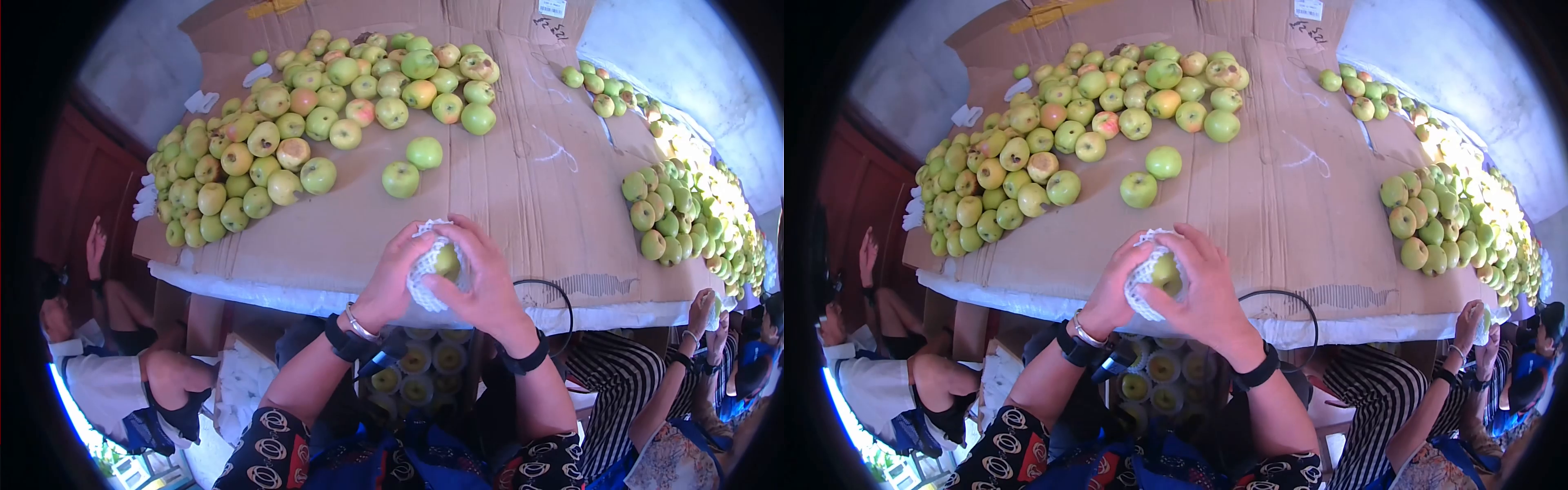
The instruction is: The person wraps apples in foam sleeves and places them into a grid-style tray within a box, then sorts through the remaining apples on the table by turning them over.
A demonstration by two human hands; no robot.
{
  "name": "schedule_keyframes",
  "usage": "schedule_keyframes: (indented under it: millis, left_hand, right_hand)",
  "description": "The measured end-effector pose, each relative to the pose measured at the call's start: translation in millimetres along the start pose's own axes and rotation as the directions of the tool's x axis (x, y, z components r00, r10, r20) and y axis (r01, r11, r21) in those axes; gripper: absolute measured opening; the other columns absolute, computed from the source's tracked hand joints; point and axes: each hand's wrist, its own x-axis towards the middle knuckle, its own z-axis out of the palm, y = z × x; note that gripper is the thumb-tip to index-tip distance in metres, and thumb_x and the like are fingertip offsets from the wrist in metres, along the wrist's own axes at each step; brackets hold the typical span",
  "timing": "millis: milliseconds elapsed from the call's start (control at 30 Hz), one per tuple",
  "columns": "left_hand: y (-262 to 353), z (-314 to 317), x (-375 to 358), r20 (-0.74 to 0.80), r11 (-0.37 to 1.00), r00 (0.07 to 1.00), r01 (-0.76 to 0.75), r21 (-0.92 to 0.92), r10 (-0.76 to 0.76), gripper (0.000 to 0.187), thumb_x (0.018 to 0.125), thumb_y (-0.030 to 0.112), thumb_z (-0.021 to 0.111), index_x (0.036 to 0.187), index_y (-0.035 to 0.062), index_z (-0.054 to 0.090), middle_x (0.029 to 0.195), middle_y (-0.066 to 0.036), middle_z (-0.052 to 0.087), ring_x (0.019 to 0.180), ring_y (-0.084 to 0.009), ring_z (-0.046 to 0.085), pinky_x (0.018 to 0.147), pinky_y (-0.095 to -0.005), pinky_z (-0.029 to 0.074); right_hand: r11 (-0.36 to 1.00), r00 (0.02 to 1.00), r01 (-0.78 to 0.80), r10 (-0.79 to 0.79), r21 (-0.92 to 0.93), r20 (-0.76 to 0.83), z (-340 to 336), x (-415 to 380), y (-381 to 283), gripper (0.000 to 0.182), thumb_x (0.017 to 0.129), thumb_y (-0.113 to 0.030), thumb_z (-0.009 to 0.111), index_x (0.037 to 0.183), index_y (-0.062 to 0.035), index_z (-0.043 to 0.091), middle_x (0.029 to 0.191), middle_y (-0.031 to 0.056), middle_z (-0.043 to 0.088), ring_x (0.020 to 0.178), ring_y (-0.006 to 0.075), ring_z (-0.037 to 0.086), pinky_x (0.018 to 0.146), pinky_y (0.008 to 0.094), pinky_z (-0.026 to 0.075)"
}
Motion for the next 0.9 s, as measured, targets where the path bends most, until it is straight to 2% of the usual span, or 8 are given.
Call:
schedule_keyframes:
  millis: [33, 167, 233, 333, 667, 767, 867, 900]
  left_hand:
    - [0.4, -2.2, 0.4, 0.053, 0.993, 0.998, 0.052, -0.105, -0.047, 0.036, 0.090, 0.028, 0.040, 0.118, 0.0049, 0.043, 0.109, -0.008, 0.053, 0.101, -0.0169, 0.053, 0.087, -0.0325, 0.044]
    - [9.7, -2.3, 1.6, 0.153, 0.970, 0.987, 0.080, -0.229, -0.045, 0.042, 0.089, 0.025, 0.040, 0.126, 0.0048, 0.037, 0.115, -0.010, 0.051, 0.106, -0.0194, 0.052, 0.089, -0.0335, 0.043]
    - [9.5, -2.7, 2.5, 0.175, 0.908, 0.984, 0.103, -0.406, -0.033, 0.048, 0.089, 0.027, 0.038, 0.131, 0.0049, 0.032, 0.118, -0.011, 0.050, 0.108, -0.0217, 0.051, 0.092, -0.0349, 0.042]
    - [6.6, -7.1, 5.1, 0.218, 0.844, 0.975, 0.149, -0.516, -0.039, 0.050, 0.089, 0.031, 0.036, 0.132, 0.0053, 0.032, 0.121, -0.010, 0.049, 0.110, -0.0228, 0.050, 0.094, -0.0376, 0.040]
    - [9.3, -16.6, 5.2, 0.201, 0.640, 0.974, 0.222, -0.735, -0.108, 0.051, 0.090, 0.039, 0.033, 0.127, 0.0048, 0.041, 0.131, -0.015, 0.041, 0.120, -0.0334, 0.040, 0.098, -0.0484, 0.035]
    - [0.7, -25.3, 7.1, 0.200, 0.634, 0.975, 0.218, -0.742, -0.102, 0.050, 0.090, 0.039, 0.032, 0.125, 0.0050, 0.043, 0.129, -0.015, 0.043, 0.119, -0.0347, 0.041, 0.097, -0.0503, 0.035]
    - [-1.5, -27.9, 7.7, 0.242, 0.564, 0.970, 0.212, -0.798, -0.023, 0.048, 0.090, 0.039, 0.033, 0.123, 0.0050, 0.045, 0.126, -0.015, 0.046, 0.117, -0.0335, 0.043, 0.097, -0.0495, 0.035]
    - [0.5, -25.6, 6.6, 0.148, 0.614, 0.987, 0.154, -0.774, -0.062, 0.046, 0.091, 0.038, 0.032, 0.121, 0.0049, 0.046, 0.123, -0.014, 0.048, 0.114, -0.0319, 0.046, 0.096, -0.0485, 0.037]
  right_hand:
    - [0.991, 1.000, -0.009, 0.010, 0.134, -0.010, -1.4, -0.8, 3.0, 0.045, 0.072, -0.023, 0.067, 0.109, -0.0043, 0.052, 0.118, 0.0227, 0.048, 0.111, 0.0353, 0.046, 0.095, 0.0410, 0.035]
    - [0.967, 0.991, -0.041, 0.072, 0.250, -0.114, -1.5, -3.0, 11.3, 0.032, 0.077, -0.015, 0.061, 0.106, -0.0036, 0.054, 0.118, 0.0199, 0.049, 0.110, 0.0291, 0.049, 0.094, 0.0373, 0.035]
    - [0.845, 0.975, -0.122, 0.200, 0.521, -0.096, -0.7, -5.5, 16.6, 0.021, 0.082, -0.007, 0.054, 0.102, -0.0024, 0.056, 0.120, 0.0166, 0.049, 0.108, 0.0217, 0.050, 0.093, 0.0320, 0.036]
    - [0.693, 0.955, -0.185, 0.293, 0.696, -0.037, -2.0, -4.6, 11.5, 0.018, 0.086, -0.006, 0.048, 0.101, -0.0006, 0.056, 0.116, 0.0127, 0.052, 0.107, 0.0160, 0.049, 0.090, 0.0286, 0.037]
    - [0.729, 0.940, -0.262, 0.342, 0.632, -0.005, 16.6, -5.9, 26.5, 0.020, 0.089, -0.010, 0.045, 0.102, 0.0020, 0.054, 0.104, 0.0086, 0.056, 0.091, 0.0107, 0.051, 0.082, 0.0239, 0.040]
    - [0.731, 0.941, -0.282, 0.337, 0.622, 0.031, 22.1, -7.7, 29.9, 0.022, 0.087, -0.010, 0.047, 0.105, 0.0007, 0.053, 0.105, 0.0090, 0.056, 0.094, 0.0121, 0.052, 0.082, 0.0260, 0.041]
    - [0.809, 0.959, -0.188, 0.274, 0.557, -0.075, 26.7, -6.6, 30.6, 0.023, 0.083, -0.008, 0.051, 0.105, -0.0013, 0.052, 0.107, 0.0097, 0.057, 0.096, 0.0156, 0.054, 0.083, 0.0295, 0.041]
    - [0.850, 0.970, -0.170, 0.234, 0.499, -0.069, 22.9, -4.9, 28.5, 0.024, 0.081, -0.007, 0.054, 0.104, -0.0021, 0.052, 0.108, 0.0101, 0.057, 0.097, 0.0175, 0.054, 0.084, 0.0314, 0.042]
